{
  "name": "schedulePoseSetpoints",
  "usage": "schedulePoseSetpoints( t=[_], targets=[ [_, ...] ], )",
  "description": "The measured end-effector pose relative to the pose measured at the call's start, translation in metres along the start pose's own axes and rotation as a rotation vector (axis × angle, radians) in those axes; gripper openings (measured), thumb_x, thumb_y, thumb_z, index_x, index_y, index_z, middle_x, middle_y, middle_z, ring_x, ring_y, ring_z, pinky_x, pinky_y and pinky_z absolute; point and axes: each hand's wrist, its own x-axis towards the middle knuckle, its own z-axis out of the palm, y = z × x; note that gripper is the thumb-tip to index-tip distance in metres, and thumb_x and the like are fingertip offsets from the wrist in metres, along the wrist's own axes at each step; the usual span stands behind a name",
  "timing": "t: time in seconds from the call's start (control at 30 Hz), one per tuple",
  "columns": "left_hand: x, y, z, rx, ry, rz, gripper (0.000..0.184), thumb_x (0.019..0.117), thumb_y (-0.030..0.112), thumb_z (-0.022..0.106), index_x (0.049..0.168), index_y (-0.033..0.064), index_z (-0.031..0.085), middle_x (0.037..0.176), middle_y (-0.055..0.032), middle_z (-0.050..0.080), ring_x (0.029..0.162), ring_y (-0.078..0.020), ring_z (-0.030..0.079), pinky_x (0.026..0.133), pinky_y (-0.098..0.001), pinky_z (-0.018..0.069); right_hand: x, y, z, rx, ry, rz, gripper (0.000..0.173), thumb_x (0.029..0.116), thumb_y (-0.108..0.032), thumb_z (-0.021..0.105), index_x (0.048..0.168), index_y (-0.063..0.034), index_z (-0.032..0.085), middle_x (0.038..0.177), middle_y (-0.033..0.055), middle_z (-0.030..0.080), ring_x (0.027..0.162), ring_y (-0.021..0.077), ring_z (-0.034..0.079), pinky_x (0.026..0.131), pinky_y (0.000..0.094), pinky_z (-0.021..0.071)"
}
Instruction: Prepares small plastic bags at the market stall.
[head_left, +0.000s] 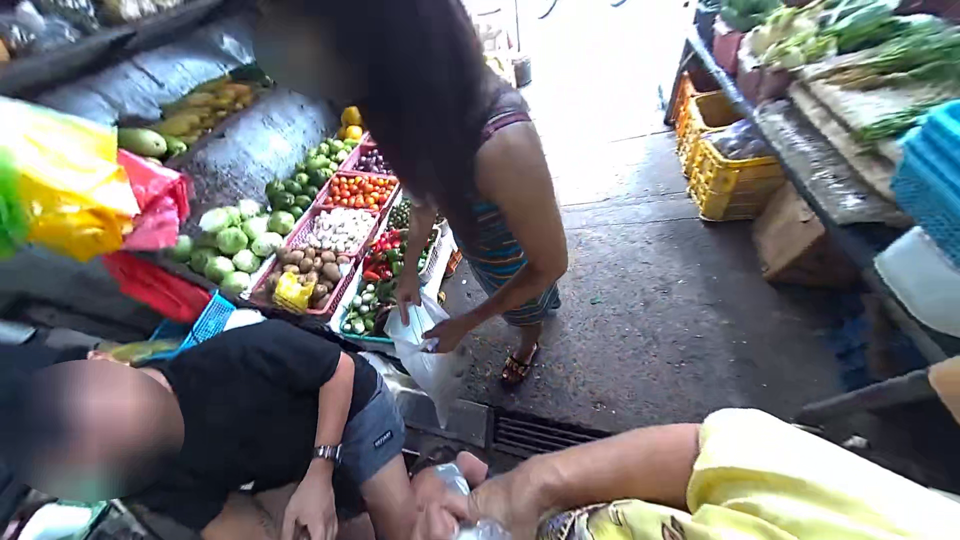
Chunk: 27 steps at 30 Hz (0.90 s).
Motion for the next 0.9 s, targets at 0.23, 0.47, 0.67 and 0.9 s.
schedulePoseSetpoints(
  t=[0.23,0.47,0.67,0.9],
  targets=[
    [0.093,-0.093,-0.009,-0.169,-0.624,0.561,0.038,0.1098,0.026,0.042,0.078,0.0192,0.062,0.07,0.0152,0.058,0.069,0.0054,0.058,0.069,-0.0145,0.0509,-0.056,-0.017,-0.01,0.338,0.465,0.109,0.047,0.0993,-0.002,0.056,0.146,-0.0003,0.047,0.129,0.0233,0.063,0.11,0.0313,0.066,0.092,0.0542,0.0545],
    [0.181,-0.213,0.01,-0.285,-1.382,0.649,0.031,0.1038,0.009,0.052,0.133,0.0086,0.063,0.122,0.004,0.069,0.108,-0.0036,0.066,0.093,-0.0238,0.0559,-0.104,-0.058,0.023,0.643,0.901,0.041,0.047,0.0998,-0.01,0.047,0.146,-0.0022,0.045,0.12,0.0177,0.065,0.1,0.0251,0.067,0.086,0.0492,0.0579],
    [0.026,-0.071,0.031,-0.426,-1.278,0.079,0.036,0.1064,0.004,0.032,0.099,0.0163,0.065,0.087,0.0169,0.073,0.086,0.0062,0.068,0.077,-0.0148,0.0562,-0.109,-0.072,0.06,0.023,1.28,0.096,0.042,0.0824,0.013,0.07,0.123,0.0136,0.059,0.108,0.0298,0.067,0.098,0.0349,0.068,0.089,0.0513,0.0538],
    [0.002,-0.076,0.056,-0.242,-1.538,0.377,0.037,0.1073,0.029,0.041,0.121,-0.0021,0.057,0.116,0.0064,0.067,0.109,0.0006,0.064,0.096,-0.0222,0.0537,-0.172,-0.094,0.083,-0.16,1.782,-0.036,0.02,0.0841,0.008,0.064,0.104,0.012,0.066,0.101,0.0159,0.068,0.092,0.0118,0.064,0.083,0.0276,0.0533]
  ],
)
